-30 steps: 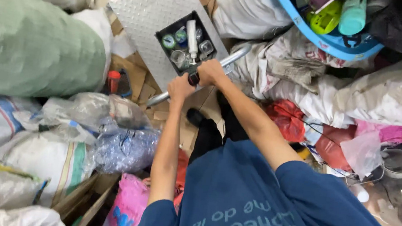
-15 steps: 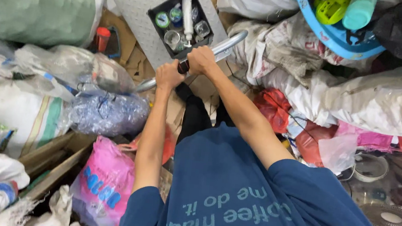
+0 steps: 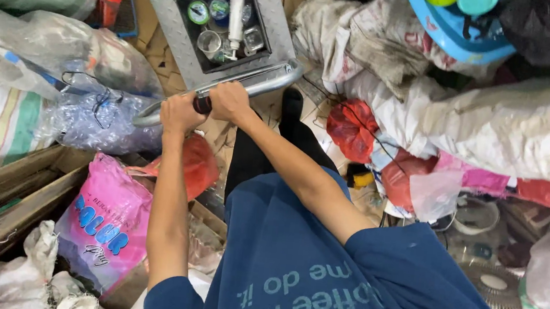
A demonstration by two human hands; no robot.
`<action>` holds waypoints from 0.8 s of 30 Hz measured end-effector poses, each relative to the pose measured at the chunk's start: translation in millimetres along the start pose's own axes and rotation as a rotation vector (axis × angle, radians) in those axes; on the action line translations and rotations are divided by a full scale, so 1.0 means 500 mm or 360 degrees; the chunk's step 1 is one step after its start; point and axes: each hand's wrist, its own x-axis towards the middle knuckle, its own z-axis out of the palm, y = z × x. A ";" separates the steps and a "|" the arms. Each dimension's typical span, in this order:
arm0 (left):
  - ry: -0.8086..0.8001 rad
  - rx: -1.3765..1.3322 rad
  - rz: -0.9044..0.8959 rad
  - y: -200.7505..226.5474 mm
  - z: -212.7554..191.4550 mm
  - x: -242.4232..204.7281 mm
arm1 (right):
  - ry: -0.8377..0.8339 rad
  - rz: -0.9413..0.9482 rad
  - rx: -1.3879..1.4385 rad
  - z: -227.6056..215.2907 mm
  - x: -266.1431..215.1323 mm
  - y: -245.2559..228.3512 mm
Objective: The person places a tray of small items onto a hand truck and moves it to a digital scale. They operate the scale's keypad and write down the recorded weight in a notebook. The person then moves the hand truck back and places a green basket containing a yellow bag onto it.
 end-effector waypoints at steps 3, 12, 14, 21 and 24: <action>-0.0034 0.0008 -0.0028 0.005 0.008 -0.035 | -0.0004 -0.0087 0.0004 0.032 -0.034 0.000; 0.0034 -0.0037 0.0102 0.019 0.100 -0.115 | 0.0004 -0.0132 -0.0190 0.021 -0.126 0.019; 0.0033 -0.0050 0.0089 0.013 0.090 -0.132 | 0.0078 -0.0211 -0.0205 0.027 -0.131 0.007; 0.0144 -0.0192 0.0182 0.064 0.120 -0.181 | 0.0024 -0.0235 -0.0369 0.035 -0.207 0.049; 0.0088 -0.0228 0.0205 0.088 0.131 -0.220 | -0.0039 -0.0245 -0.0404 0.037 -0.260 0.053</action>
